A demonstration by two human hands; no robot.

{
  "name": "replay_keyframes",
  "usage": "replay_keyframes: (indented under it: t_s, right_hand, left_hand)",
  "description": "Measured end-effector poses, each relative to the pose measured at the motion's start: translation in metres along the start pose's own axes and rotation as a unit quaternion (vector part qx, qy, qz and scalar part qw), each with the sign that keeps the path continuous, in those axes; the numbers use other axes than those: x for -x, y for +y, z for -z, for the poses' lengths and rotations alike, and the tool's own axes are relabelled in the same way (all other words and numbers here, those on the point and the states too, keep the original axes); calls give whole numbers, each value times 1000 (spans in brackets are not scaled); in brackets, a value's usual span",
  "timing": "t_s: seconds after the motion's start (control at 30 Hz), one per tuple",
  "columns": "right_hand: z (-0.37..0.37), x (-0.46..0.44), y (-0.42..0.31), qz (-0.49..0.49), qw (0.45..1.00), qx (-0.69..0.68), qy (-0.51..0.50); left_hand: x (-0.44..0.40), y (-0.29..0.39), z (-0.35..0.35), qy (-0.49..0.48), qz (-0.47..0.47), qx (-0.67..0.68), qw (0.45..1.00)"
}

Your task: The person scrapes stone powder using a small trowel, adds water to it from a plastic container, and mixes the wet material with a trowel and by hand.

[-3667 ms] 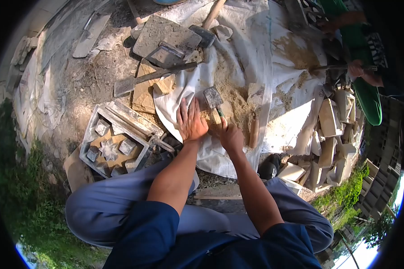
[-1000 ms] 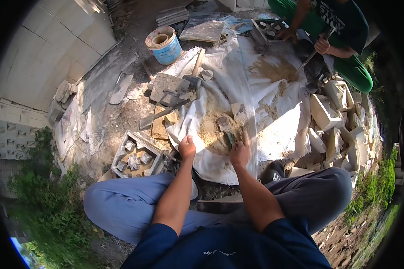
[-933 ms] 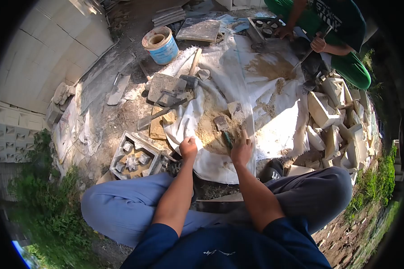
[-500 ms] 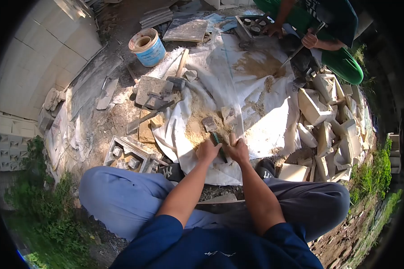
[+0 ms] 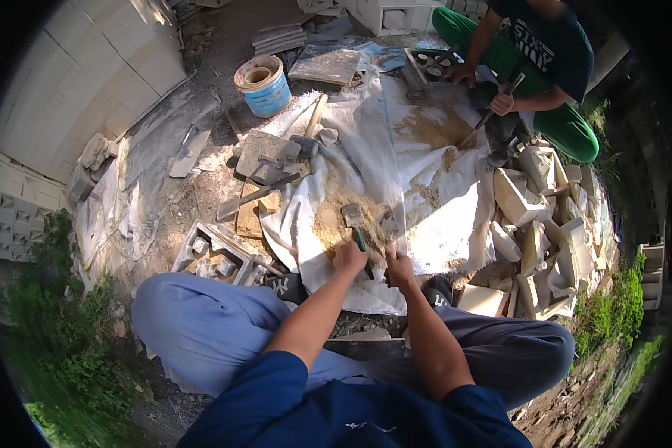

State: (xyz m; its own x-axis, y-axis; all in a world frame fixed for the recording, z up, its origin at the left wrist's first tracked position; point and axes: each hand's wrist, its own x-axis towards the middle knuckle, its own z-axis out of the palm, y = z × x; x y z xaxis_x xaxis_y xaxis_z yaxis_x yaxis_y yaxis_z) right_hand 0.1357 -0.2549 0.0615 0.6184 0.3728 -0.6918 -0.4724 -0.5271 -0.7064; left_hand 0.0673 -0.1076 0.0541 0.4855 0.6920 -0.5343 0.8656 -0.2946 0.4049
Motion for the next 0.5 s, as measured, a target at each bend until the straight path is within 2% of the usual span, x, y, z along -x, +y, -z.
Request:
replay_keyframes:
  t_s: [0.07, 0.1, 0.2, 0.37, 0.43, 0.47, 0.5]
  right_hand:
    - [-7, -10, 18, 31, 999, 17, 20]
    - [-10, -6, 18, 36, 999, 22, 17]
    - [-21, -1, 24, 40, 998, 28, 30]
    - [-29, 14, 40, 92, 992, 64, 62]
    - [-33, 36, 22, 141, 964, 205, 90]
    - [-36, 45, 11, 99, 981, 152, 65]
    - [-38, 33, 21, 99, 982, 150, 63]
  left_hand:
    - [6, 2, 8, -61, -3, 1, 998]
    - [8, 2, 7, -56, -2, 7, 998]
    - [9, -6, -23, 40, -45, -66, 996]
    - [13, -15, -2, -36, 5, 48, 998]
    - [-1, -38, -4, -6, 52, 103, 993]
    - [-7, -54, -3, 27, 24, 99, 994]
    - [-13, -70, -3, 59, -4, 93, 994]
